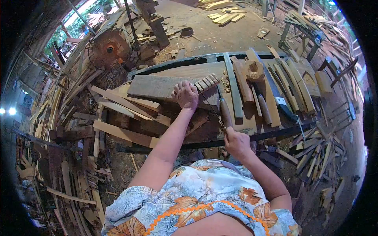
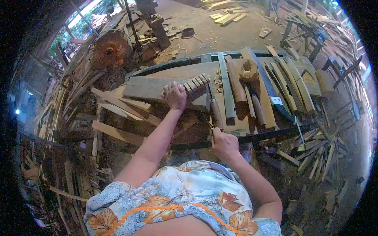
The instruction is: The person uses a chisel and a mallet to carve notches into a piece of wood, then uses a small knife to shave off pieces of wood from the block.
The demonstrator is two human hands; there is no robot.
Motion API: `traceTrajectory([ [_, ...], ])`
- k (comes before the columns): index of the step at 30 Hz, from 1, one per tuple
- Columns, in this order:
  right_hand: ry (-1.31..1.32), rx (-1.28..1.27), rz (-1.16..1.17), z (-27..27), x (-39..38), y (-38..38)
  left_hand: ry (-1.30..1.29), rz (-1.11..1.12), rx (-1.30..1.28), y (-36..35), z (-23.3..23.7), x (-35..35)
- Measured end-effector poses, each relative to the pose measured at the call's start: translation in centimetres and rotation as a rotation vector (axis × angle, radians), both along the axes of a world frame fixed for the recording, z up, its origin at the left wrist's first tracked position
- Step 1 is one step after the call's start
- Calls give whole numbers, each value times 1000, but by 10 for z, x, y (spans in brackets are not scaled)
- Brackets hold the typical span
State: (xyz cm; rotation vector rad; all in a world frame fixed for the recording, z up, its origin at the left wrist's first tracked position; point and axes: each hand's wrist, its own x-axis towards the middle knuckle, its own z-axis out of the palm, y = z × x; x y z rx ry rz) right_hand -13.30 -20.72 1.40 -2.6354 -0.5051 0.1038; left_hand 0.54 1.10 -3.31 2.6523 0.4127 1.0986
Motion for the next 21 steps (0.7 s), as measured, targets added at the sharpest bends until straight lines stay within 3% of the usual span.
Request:
traceTrajectory([
  [2,48,-2,-19,-2,-2,1,11,-4,20,4,-7,2],
  [4,-67,71,29,8,24,22,1,-9,45,5,-8,5],
  [6,-136,192,44,-15,65,50,15,-8,36,5,-6,4],
  [9,-184,90,25,-7,85,72,-25,-12,40,6,-7,3],
  [16,-50,102,4,-7,0,7,-15,21,72,4,-7,5],
  [19,3,119,-32,-4,-3,2,4,-2,82,5,-6,1],
  [21,-95,166,-2,-2,21,19,41,-24,30,4,-3,2],
])
